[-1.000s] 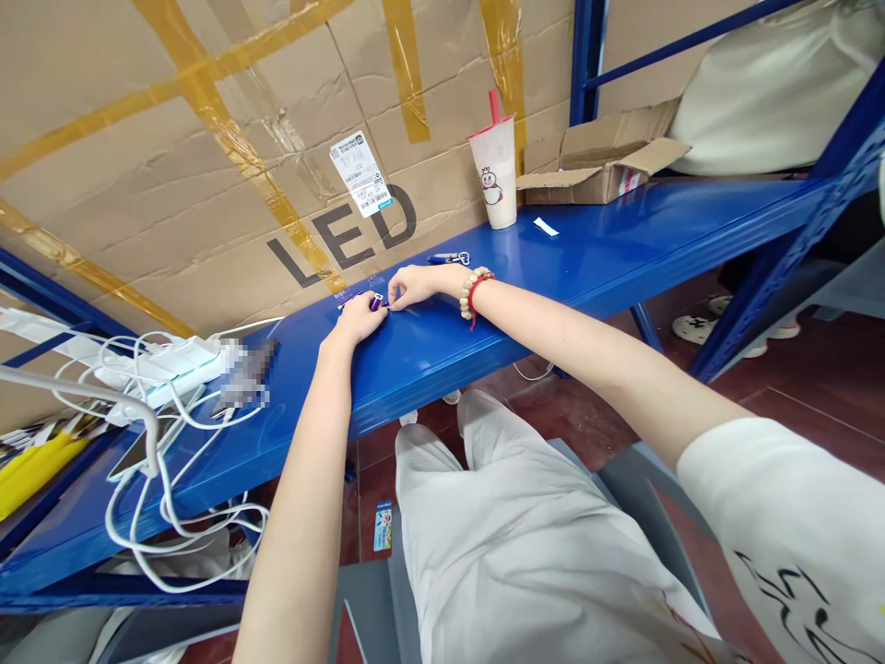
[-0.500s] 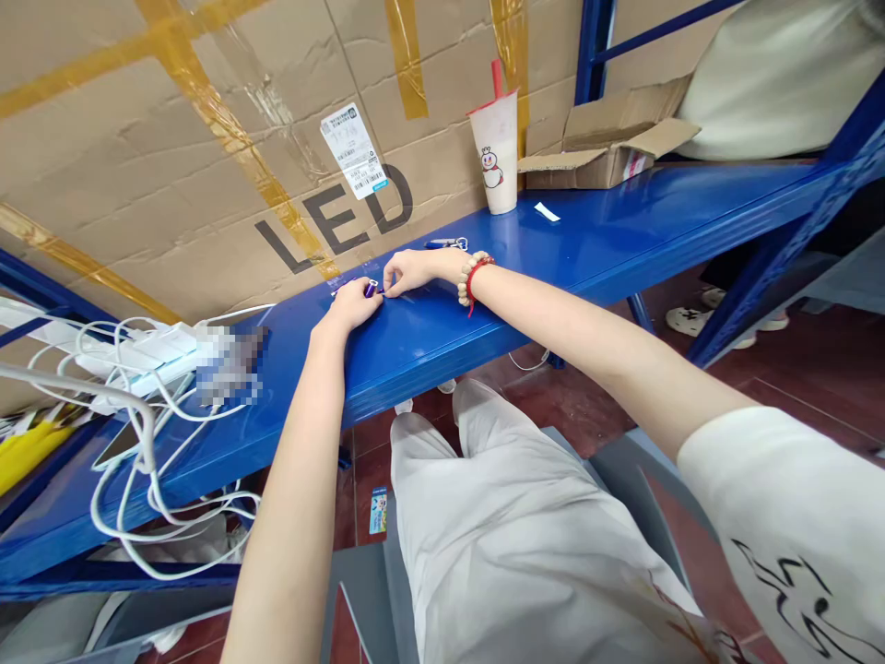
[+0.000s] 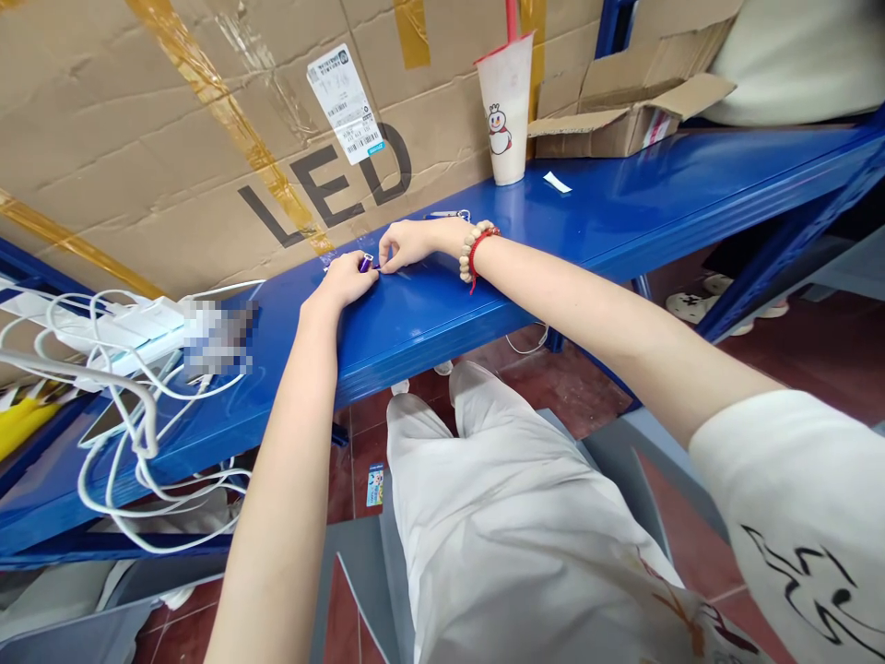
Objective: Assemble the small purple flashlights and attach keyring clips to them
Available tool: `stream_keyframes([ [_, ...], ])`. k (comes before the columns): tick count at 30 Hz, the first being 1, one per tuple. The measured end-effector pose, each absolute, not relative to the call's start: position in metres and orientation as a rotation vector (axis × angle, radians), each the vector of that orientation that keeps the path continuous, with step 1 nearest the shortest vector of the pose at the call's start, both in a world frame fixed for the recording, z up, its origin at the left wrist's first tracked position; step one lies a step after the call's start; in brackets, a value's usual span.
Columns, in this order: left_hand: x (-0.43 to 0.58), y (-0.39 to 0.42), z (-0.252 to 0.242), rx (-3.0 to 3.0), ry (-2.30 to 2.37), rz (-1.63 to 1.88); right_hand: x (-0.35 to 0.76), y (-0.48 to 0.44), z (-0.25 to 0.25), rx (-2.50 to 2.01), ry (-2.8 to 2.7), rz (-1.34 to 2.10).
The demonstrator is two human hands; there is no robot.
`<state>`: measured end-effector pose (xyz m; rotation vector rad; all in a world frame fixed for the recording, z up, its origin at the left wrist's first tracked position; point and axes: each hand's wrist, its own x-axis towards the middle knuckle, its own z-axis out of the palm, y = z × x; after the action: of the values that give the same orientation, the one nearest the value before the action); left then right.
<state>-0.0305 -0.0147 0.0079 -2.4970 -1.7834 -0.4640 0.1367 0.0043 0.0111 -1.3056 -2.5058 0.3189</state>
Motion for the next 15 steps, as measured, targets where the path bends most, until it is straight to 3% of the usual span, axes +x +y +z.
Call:
stream_keyframes([
  [15,-0.0317,-0.015,0.0077,-2.53,-1.773,-0.514,0.1385,0.0015,0.0122,-1.295,-2.54,0.295],
])
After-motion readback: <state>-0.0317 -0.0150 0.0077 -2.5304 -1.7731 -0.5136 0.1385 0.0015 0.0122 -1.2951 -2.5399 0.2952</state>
